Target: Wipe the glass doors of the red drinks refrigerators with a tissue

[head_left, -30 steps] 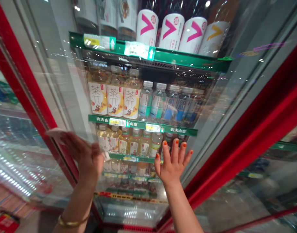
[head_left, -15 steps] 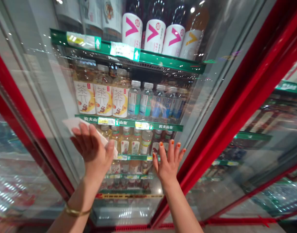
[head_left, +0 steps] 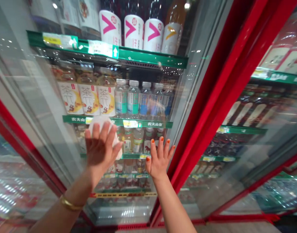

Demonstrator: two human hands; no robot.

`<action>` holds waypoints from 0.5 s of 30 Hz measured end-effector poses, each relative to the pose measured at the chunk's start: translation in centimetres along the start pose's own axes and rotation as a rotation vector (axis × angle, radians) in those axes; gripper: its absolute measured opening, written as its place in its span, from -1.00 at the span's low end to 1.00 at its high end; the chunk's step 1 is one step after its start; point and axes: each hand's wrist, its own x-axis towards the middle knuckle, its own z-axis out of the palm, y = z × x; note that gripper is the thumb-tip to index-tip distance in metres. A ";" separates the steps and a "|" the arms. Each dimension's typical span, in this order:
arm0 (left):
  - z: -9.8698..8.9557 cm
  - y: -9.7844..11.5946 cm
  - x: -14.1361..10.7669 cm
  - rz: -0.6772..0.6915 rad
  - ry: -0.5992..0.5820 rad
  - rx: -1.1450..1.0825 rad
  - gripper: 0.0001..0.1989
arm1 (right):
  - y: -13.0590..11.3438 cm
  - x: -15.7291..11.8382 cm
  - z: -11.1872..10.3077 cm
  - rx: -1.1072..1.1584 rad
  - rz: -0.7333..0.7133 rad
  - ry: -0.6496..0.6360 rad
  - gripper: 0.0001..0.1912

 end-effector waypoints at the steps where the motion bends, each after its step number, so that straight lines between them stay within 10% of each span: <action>1: 0.0 0.4 2.0 -0.049 0.018 -0.006 -0.14 | 0.0 -0.1 0.1 0.009 -0.001 0.009 -0.22; 4: 1.1 4.0 5.3 0.037 -0.005 -0.044 -0.26 | 0.3 -0.4 0.4 0.073 -0.005 0.048 -0.20; 8: 2.2 7.1 1.4 0.344 -0.130 -0.103 -0.37 | 0.6 -0.8 0.5 0.154 -0.015 0.123 -0.15; 11: 1.5 5.3 -1.3 0.252 -0.118 -0.069 -0.29 | 0.6 -0.7 0.3 0.180 -0.051 0.134 -0.18; 15: 1.4 4.5 2.3 -0.027 -0.008 -0.016 -0.15 | 0.6 -0.5 0.2 0.186 -0.068 0.155 -0.20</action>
